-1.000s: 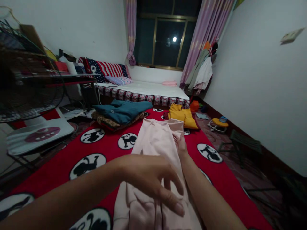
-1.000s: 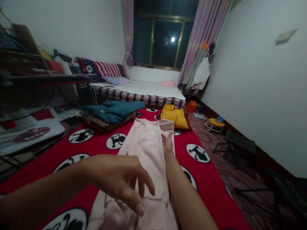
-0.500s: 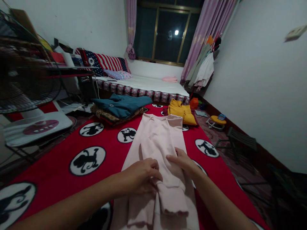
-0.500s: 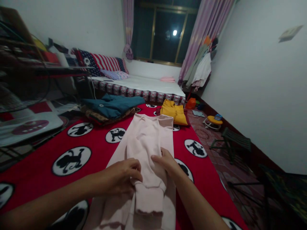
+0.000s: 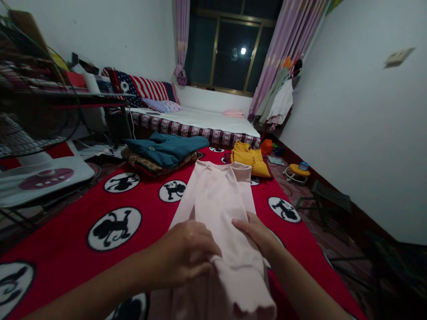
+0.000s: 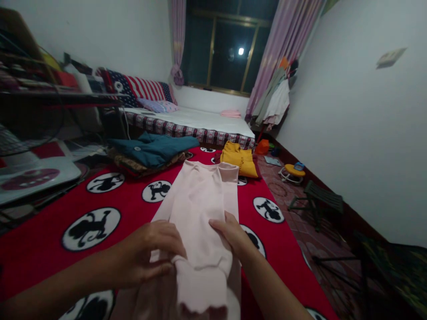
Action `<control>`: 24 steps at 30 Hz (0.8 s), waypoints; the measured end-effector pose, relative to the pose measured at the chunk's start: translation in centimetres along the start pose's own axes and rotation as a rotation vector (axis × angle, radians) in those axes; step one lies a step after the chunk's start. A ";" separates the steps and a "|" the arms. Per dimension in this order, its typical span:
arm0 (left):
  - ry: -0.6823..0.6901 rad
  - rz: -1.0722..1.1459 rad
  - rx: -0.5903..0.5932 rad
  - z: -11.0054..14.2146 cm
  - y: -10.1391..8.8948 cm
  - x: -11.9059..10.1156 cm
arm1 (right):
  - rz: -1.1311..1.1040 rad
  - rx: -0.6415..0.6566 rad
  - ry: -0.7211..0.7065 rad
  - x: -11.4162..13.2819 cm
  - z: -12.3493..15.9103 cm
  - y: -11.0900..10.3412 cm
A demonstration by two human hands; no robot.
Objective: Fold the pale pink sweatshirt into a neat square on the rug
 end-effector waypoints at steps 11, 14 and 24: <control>0.011 0.008 0.341 -0.9 2.1 2.0 | 0.225 -0.277 -0.208 2.2 -7.8 -5.1; 0.009 -0.040 0.303 -1.5 3.0 2.3 | 0.330 -0.231 -0.328 3.3 -9.5 -4.4; -0.050 0.299 0.108 1.4 0.2 -1.7 | 0.052 -0.101 -0.211 3.8 -6.5 -1.3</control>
Point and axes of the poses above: each hand's wrist, its own z-axis away from the middle knuckle, its own y-axis out of the palm, x = y × z, the point moved 6 cm from there along -z, towards the middle knuckle, and after that the axes turned 2 degrees about -y, right-handed, at the moved point
